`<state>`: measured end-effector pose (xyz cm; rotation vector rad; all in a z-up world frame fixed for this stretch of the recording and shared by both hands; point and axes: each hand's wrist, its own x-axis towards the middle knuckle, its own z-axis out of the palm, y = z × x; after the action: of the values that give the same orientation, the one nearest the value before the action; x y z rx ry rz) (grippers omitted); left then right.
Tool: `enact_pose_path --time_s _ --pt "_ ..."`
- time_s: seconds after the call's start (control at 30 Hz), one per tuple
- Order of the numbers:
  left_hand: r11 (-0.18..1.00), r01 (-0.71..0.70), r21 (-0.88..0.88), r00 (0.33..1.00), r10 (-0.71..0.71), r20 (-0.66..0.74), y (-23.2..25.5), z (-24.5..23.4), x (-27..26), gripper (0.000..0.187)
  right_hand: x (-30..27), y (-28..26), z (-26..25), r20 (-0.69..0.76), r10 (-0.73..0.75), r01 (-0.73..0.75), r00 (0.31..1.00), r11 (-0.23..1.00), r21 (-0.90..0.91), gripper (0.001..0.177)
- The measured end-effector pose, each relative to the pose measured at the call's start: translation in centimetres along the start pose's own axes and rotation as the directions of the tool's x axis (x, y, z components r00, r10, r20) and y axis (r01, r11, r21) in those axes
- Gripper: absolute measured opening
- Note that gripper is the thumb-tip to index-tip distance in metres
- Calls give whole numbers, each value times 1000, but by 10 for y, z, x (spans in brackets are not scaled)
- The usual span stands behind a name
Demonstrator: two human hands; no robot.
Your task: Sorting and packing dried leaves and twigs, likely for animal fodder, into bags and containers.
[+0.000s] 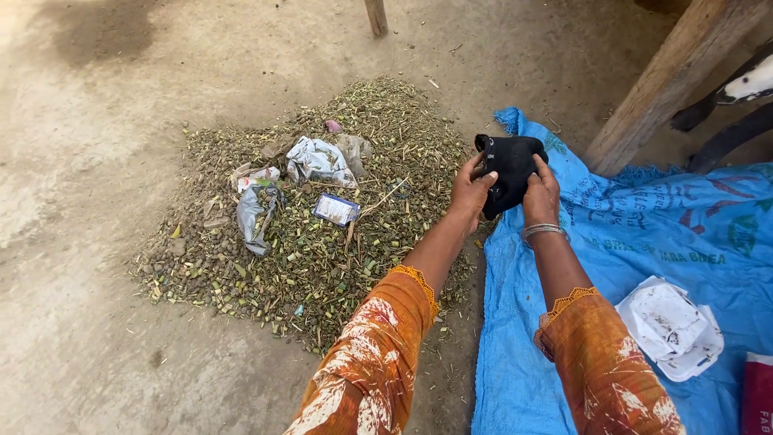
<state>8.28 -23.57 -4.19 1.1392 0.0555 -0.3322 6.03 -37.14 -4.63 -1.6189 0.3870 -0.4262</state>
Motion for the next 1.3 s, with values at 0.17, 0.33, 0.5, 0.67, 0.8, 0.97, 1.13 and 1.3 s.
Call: enact_pose_path --time_s 0.17,0.33,0.5,0.67,0.8,0.97,1.13,1.3 --pt "1000 28 12 1000 -28 -9 -15 -3 5 61 -8 -7 2 -7 170 -168 985 980 105 51" --pt "993 102 67 995 -101 -26 3 -8 -19 64 -39 -24 4 -98 175 -166 980 982 94 48" --pt "974 123 192 991 -110 -76 5 -35 -30 66 -49 1 9 -249 218 -153 944 954 258 36" --pt "976 145 164 987 -131 -93 21 -65 -50 62 -85 2 37 -338 380 -313 861 920 237 47" --pt "970 155 190 986 -140 -88 21 -98 -56 58 -96 17 58 -256 460 -412 850 884 221 58" --pt "965 180 192 976 -152 -153 36 -133 -85 54 -125 18 92 -70 489 -483 869 871 95 60" --pt "960 173 222 967 -122 -225 26 -178 -107 50 -167 16 121 133 457 -452 880 890 -66 51" --pt "936 212 280 946 -125 -299 32 -204 -135 47 -188 21 137 134 509 -455 850 840 -296 42"
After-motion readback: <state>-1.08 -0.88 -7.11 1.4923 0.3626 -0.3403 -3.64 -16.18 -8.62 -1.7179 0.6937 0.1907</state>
